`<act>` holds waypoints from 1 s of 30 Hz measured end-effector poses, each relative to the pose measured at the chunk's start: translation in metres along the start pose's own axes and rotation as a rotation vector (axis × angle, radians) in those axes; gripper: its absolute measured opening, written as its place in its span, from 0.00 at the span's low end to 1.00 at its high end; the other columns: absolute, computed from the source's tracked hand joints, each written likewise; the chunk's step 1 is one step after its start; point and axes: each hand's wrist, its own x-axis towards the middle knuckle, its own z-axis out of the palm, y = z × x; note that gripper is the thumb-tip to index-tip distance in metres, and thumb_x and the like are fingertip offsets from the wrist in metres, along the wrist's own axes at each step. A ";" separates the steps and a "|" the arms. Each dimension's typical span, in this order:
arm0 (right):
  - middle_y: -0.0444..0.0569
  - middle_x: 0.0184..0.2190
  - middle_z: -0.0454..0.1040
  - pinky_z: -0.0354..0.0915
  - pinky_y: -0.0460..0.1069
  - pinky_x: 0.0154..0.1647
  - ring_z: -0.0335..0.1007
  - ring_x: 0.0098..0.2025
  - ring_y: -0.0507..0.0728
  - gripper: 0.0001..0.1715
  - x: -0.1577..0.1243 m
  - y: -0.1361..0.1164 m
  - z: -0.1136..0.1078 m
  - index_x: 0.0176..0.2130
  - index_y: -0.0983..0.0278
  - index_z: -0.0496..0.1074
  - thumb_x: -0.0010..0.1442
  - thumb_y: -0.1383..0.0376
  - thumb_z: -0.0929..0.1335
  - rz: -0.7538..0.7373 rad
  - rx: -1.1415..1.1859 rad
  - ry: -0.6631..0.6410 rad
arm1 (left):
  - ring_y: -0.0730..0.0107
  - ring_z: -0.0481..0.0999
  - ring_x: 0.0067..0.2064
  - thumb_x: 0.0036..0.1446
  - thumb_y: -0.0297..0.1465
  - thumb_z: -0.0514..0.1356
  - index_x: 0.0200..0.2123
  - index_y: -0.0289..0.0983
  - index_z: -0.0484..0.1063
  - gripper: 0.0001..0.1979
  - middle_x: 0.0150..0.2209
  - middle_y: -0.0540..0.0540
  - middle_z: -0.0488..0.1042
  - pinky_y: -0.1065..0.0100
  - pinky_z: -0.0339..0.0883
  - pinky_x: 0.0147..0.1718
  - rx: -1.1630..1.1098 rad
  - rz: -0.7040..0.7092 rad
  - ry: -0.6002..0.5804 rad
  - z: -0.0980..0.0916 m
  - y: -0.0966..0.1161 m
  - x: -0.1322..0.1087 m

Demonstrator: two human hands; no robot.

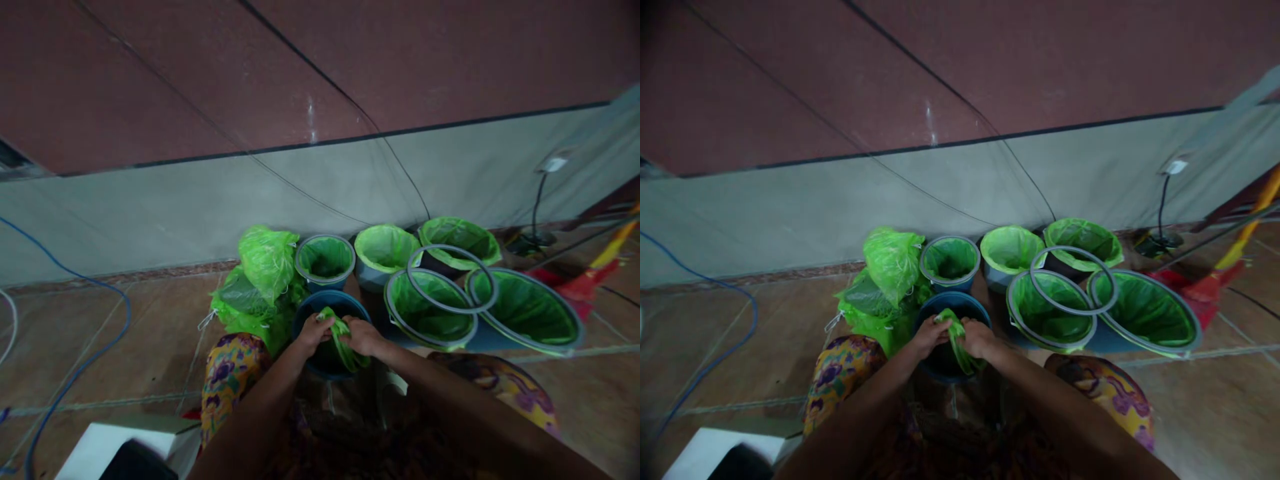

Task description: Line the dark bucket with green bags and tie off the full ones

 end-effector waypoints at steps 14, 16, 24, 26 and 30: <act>0.46 0.22 0.72 0.56 0.43 0.24 0.65 0.23 0.50 0.16 0.025 0.040 -0.002 0.27 0.69 0.75 0.58 0.66 0.62 0.066 0.130 -0.026 | 0.56 0.77 0.43 0.49 0.20 0.56 0.29 0.33 0.76 0.09 0.34 0.40 0.78 0.61 0.67 0.45 0.922 0.094 0.218 -0.025 0.010 0.003; 0.48 0.21 0.72 0.55 0.44 0.24 0.66 0.24 0.51 0.12 0.025 0.047 -0.012 0.24 0.69 0.75 0.54 0.69 0.64 0.098 0.056 -0.015 | 0.52 0.77 0.46 0.50 0.19 0.53 0.33 0.31 0.76 0.12 0.38 0.35 0.77 0.58 0.67 0.47 1.031 0.119 0.335 -0.039 0.027 0.002; 0.57 0.30 0.79 0.60 0.45 0.30 0.75 0.35 0.58 0.09 0.022 0.047 -0.020 0.27 0.70 0.78 0.52 0.73 0.66 0.130 -0.180 -0.045 | 0.50 0.55 0.66 0.51 0.23 0.61 0.65 0.34 0.52 0.38 0.68 0.32 0.47 0.57 0.57 0.60 1.216 0.533 0.472 -0.036 0.048 0.008; 0.58 0.32 0.79 0.62 0.45 0.32 0.76 0.38 0.59 0.10 0.021 0.044 -0.017 0.31 0.70 0.79 0.54 0.71 0.66 0.140 -0.206 -0.038 | 0.48 0.56 0.66 0.49 0.26 0.64 0.65 0.34 0.50 0.42 0.68 0.30 0.44 0.54 0.58 0.59 1.183 0.656 0.454 -0.024 0.035 0.004; 0.59 0.35 0.79 0.63 0.45 0.34 0.76 0.39 0.59 0.14 0.020 0.041 -0.017 0.34 0.70 0.79 0.60 0.66 0.65 0.160 -0.229 -0.006 | 0.52 0.55 0.66 0.55 0.33 0.60 0.65 0.33 0.50 0.36 0.65 0.31 0.54 0.52 0.56 0.60 1.103 0.759 0.412 -0.002 0.005 -0.011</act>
